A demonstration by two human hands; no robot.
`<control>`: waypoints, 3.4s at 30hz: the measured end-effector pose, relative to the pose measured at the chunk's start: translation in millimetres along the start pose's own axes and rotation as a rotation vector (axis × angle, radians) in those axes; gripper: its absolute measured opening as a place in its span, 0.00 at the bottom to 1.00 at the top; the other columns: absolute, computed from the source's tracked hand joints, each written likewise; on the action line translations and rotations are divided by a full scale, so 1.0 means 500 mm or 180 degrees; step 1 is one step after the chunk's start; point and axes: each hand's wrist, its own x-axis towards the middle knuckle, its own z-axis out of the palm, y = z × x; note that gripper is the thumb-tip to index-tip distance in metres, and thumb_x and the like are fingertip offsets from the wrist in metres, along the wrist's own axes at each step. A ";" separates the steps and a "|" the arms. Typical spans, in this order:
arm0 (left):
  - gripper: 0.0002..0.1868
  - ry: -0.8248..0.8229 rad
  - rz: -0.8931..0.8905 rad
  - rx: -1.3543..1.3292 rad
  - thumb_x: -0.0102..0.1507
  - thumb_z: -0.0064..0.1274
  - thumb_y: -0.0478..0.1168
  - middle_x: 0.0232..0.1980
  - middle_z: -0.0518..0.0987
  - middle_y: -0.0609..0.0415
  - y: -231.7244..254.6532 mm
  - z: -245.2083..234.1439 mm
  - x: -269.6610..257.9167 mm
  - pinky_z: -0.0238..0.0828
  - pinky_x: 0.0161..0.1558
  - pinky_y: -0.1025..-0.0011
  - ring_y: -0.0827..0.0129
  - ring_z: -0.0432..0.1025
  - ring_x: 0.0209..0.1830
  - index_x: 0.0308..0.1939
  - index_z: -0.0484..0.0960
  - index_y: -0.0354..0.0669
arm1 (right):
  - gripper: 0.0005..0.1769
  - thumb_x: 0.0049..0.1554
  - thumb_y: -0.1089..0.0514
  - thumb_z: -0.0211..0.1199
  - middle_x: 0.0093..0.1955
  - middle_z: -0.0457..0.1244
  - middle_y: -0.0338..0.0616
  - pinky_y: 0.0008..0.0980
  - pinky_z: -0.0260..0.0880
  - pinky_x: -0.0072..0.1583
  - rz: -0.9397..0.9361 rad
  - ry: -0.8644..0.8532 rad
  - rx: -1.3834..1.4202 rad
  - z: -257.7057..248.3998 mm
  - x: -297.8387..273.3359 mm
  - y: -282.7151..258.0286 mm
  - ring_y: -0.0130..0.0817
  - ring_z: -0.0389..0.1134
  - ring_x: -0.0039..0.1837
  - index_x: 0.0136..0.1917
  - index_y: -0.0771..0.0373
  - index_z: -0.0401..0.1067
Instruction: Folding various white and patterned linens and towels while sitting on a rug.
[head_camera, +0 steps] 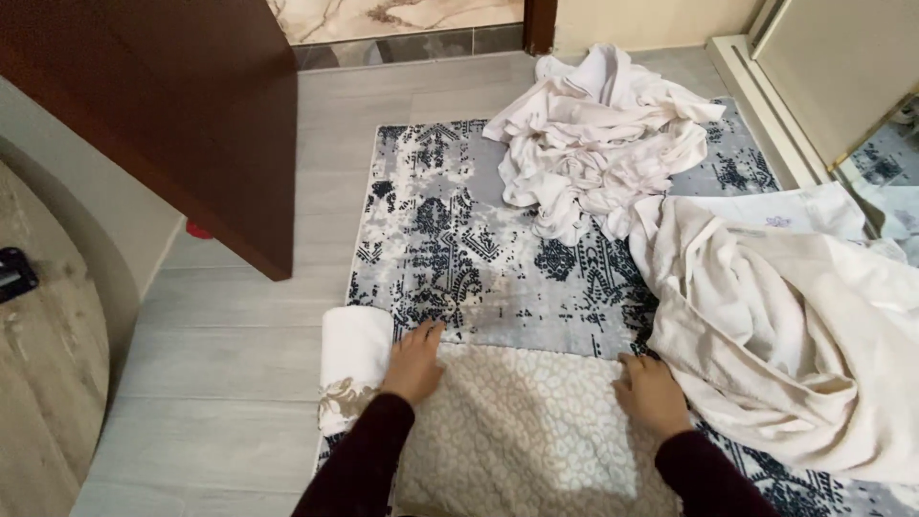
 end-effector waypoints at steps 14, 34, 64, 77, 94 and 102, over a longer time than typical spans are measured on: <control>0.37 -0.1458 -0.0186 0.0476 0.65 0.49 0.46 0.77 0.61 0.30 0.194 0.312 -0.135 0.44 0.71 0.38 0.40 0.54 0.75 0.76 0.62 0.32 | 0.18 0.59 0.63 0.54 0.63 0.64 0.57 0.53 0.57 0.69 -0.0848 0.0757 0.1751 0.090 -0.010 -0.207 0.56 0.62 0.67 0.61 0.67 0.73; 0.27 -0.2002 -0.3901 -0.1572 0.59 0.63 0.46 0.46 0.83 0.46 0.019 -0.031 -0.322 0.78 0.47 0.60 0.58 0.80 0.43 0.56 0.70 0.38 | 0.43 0.47 0.39 0.75 0.54 0.69 0.65 0.51 0.71 0.59 0.1896 0.0819 0.0861 0.111 -0.308 0.002 0.61 0.71 0.57 0.64 0.69 0.66; 0.16 -0.1934 -0.3521 -0.1399 0.51 0.69 0.43 0.27 0.85 0.38 -0.019 -0.030 -0.395 0.76 0.34 0.63 0.57 0.80 0.25 0.27 0.88 0.29 | 0.20 0.47 0.54 0.77 0.34 0.68 0.53 0.45 0.68 0.43 0.2414 0.0315 0.2293 0.099 -0.382 0.052 0.43 0.67 0.36 0.40 0.74 0.76; 0.46 -0.3013 0.1616 -0.0875 0.67 0.53 0.68 0.82 0.56 0.46 0.186 0.122 -0.199 0.32 0.74 0.32 0.49 0.44 0.84 0.78 0.59 0.43 | 0.35 0.57 0.51 0.60 0.80 0.55 0.53 0.57 0.46 0.74 -0.1707 0.0086 0.0995 0.201 -0.189 -0.187 0.50 0.51 0.80 0.75 0.63 0.63; 0.48 -0.3170 0.0809 -0.0874 0.62 0.56 0.62 0.84 0.48 0.41 0.074 -0.032 -0.200 0.33 0.76 0.38 0.46 0.40 0.83 0.77 0.55 0.45 | 0.37 0.58 0.46 0.51 0.80 0.46 0.52 0.59 0.40 0.75 -0.1447 0.0328 -0.0686 0.092 -0.232 0.014 0.47 0.43 0.81 0.77 0.61 0.52; 0.32 -0.2885 0.1561 -0.0450 0.72 0.39 0.43 0.82 0.47 0.38 -0.009 0.029 -0.411 0.33 0.71 0.35 0.44 0.42 0.81 0.80 0.54 0.42 | 0.34 0.59 0.49 0.48 0.80 0.49 0.52 0.59 0.47 0.71 -0.3181 0.0348 -0.0825 0.138 -0.333 0.129 0.48 0.48 0.79 0.76 0.62 0.55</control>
